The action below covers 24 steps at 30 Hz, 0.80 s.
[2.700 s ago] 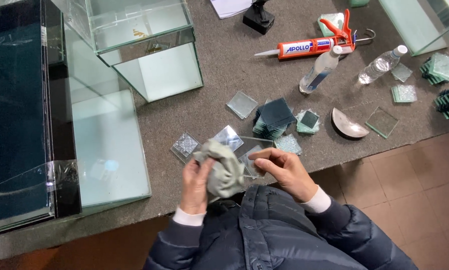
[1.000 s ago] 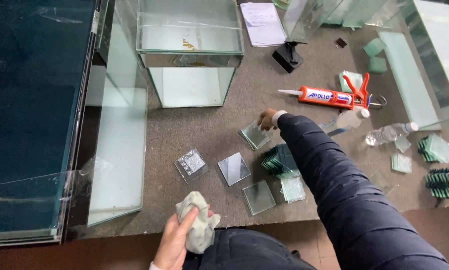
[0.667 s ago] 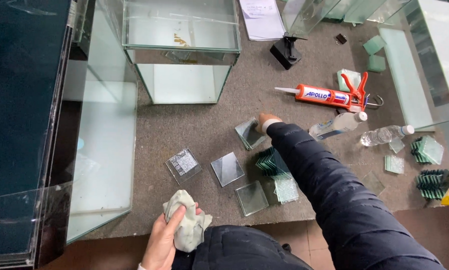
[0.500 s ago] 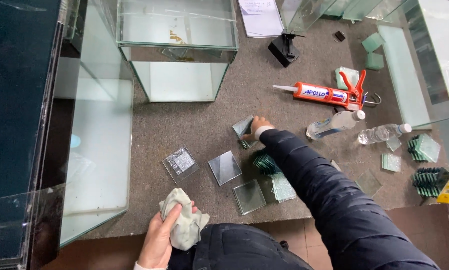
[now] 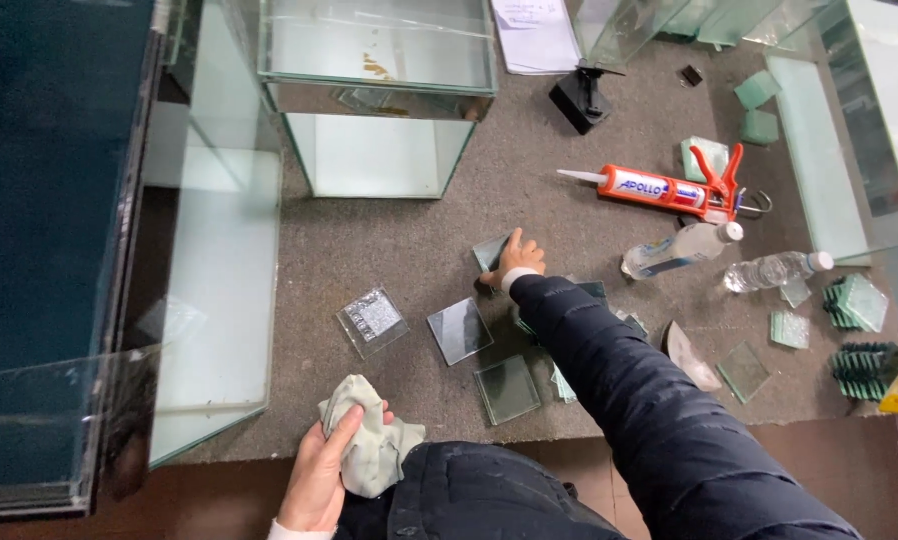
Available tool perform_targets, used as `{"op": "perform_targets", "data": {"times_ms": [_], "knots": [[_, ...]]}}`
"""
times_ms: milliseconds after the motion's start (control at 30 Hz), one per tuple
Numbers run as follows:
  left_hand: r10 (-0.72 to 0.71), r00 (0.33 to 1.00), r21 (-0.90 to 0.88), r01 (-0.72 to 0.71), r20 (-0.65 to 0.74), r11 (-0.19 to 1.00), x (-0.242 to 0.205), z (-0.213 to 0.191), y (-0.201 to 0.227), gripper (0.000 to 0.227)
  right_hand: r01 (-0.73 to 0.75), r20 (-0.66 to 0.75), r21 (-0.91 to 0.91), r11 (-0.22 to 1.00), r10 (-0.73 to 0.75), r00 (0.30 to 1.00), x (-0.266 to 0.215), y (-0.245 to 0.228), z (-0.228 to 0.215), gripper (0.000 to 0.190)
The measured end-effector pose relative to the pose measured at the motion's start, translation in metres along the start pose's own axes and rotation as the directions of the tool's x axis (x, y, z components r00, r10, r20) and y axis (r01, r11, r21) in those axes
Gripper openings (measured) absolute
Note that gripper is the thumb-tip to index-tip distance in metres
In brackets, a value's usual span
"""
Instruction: Cleaning small square glass pieces using a cloth on a workshop table.
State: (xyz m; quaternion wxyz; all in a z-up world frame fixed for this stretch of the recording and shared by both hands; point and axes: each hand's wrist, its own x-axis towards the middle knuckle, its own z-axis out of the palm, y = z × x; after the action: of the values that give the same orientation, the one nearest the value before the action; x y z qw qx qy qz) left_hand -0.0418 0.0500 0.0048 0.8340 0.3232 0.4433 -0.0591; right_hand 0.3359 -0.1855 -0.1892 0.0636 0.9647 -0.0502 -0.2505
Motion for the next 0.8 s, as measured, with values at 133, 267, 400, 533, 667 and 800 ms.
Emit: {"op": "perform_targets", "data": {"times_ms": [133, 267, 400, 533, 667, 800], "knots": [[-0.011, 0.999, 0.008, 0.011, -0.041, 1.000, -0.008, -0.002, 0.006, 0.043, 0.170, -0.013, 0.053, 0.984, -0.170, 0.985, -0.040, -0.031, -0.009, 0.145], [-0.021, 1.000, 0.005, 0.021, -0.008, 1.000, -0.005, -0.006, 0.000, 0.045, 0.304, -0.069, -0.041, 0.952, -0.307, 0.949, -0.063, -0.083, 0.000, 0.142], [0.000, 0.998, 0.020, -0.001, 0.055, 1.000, 0.000, -0.015, -0.008, 0.041, 0.279, -0.186, -0.064, 0.958, -0.286, 0.940, -0.072, -0.118, 0.030, 0.135], [-0.028, 0.998, -0.016, 0.029, 0.052, 0.999, -0.011, -0.017, 0.004, 0.041, 0.311, -0.215, -0.125, 0.942, -0.332, 0.918, -0.098, -0.108, 0.020, 0.128], [0.001, 1.000, -0.008, -0.001, 0.026, 1.000, -0.009, -0.028, 0.004, 0.042, 0.323, -0.216, -0.084, 0.943, -0.333, 0.918, -0.097, -0.093, 0.026, 0.119], [0.016, 0.999, -0.039, -0.015, 0.032, 0.999, 0.001, -0.035, -0.008, 0.039, 0.291, -0.282, -0.109, 0.951, -0.310, 0.908, -0.093, -0.092, 0.034, 0.119]]}}
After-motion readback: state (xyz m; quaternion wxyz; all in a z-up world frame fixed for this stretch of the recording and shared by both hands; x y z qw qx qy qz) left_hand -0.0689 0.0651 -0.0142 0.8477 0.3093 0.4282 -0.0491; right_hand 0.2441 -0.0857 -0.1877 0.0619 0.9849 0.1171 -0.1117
